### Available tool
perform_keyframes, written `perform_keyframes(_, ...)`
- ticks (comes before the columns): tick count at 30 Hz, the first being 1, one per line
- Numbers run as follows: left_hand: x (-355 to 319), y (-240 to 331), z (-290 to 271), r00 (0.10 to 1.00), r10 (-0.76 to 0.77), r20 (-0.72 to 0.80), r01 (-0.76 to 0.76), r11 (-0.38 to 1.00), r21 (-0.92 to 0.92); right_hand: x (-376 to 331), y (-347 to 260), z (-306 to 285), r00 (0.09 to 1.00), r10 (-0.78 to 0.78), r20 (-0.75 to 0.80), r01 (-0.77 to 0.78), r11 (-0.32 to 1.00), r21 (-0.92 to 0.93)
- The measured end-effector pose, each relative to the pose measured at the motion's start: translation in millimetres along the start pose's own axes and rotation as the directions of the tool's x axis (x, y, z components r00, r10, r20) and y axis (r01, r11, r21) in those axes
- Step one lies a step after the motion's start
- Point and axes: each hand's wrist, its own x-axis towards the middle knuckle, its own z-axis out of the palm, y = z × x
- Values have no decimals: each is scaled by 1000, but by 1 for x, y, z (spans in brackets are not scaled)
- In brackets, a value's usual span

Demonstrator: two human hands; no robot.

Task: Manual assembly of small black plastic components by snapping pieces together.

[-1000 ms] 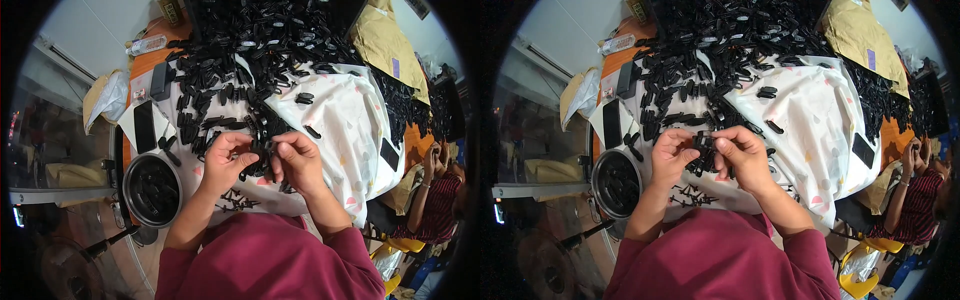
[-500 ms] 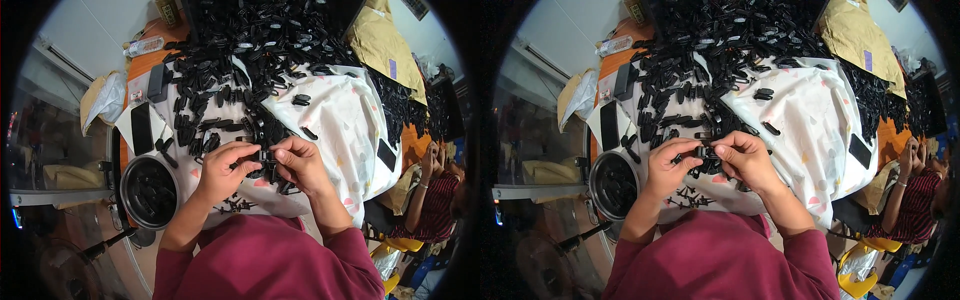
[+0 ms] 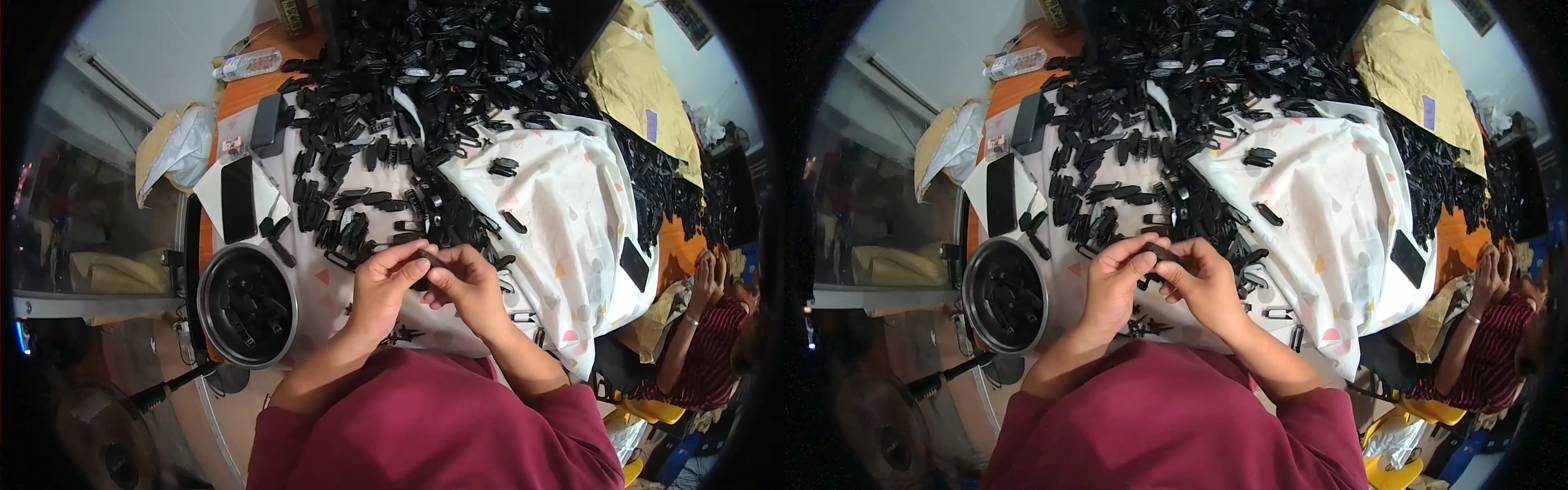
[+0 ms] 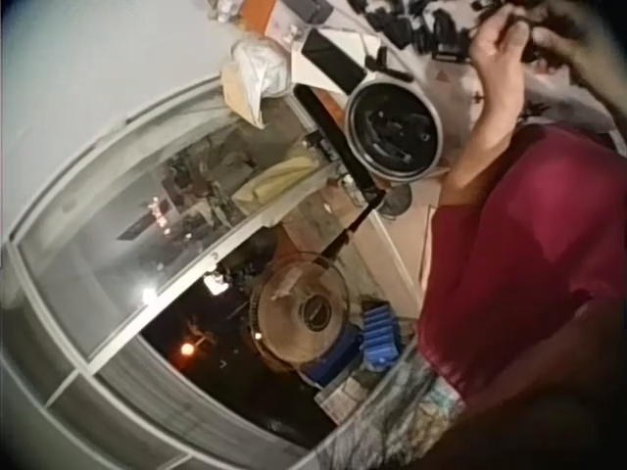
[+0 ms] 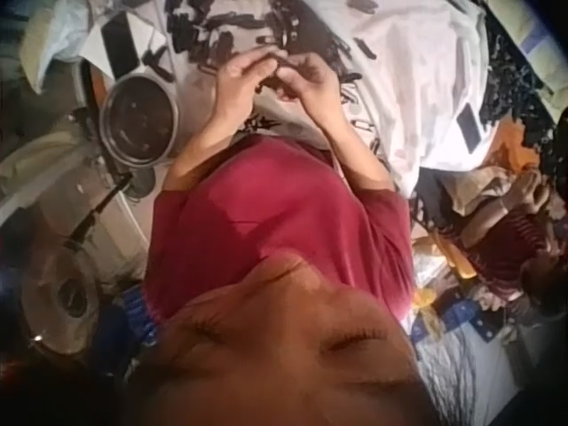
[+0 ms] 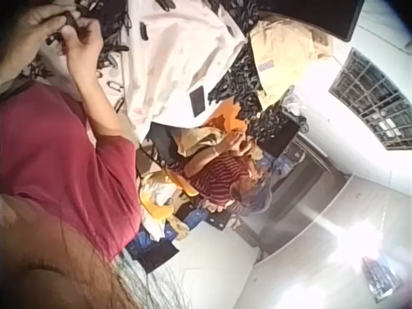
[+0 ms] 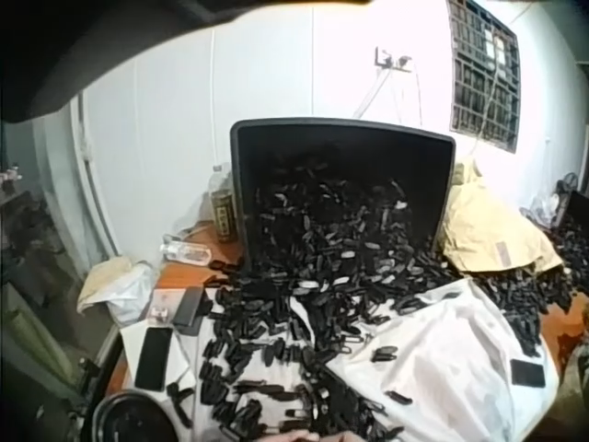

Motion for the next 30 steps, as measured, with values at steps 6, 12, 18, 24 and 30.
perform_keyframes(6, 19, 5, -32, 986, -153, 73, 167, 947, -275, 26, 2, 18, 991, -124, -48, 96, 913, -397)
perform_keyframes(12, 65, 32, -49, 970, 180, -165, -145, 968, 206, 95, -11, 12, 985, -120, 125, 168, 844, -510)
perform_keyframes(18, 95, 21, -51, 952, 215, 218, -198, -112, 974, 136, 18, -6, 914, -323, 247, 188, -202, -961)
perform_keyframes(24, 93, 16, -54, 967, 185, 172, -146, -149, 978, 126, 13, -9, 832, -484, 272, 284, -50, -958)
perform_keyframes(30, 86, 16, -60, 964, 227, 140, -126, -75, 989, 121, 18, -9, 771, -572, 280, 249, -133, -959)
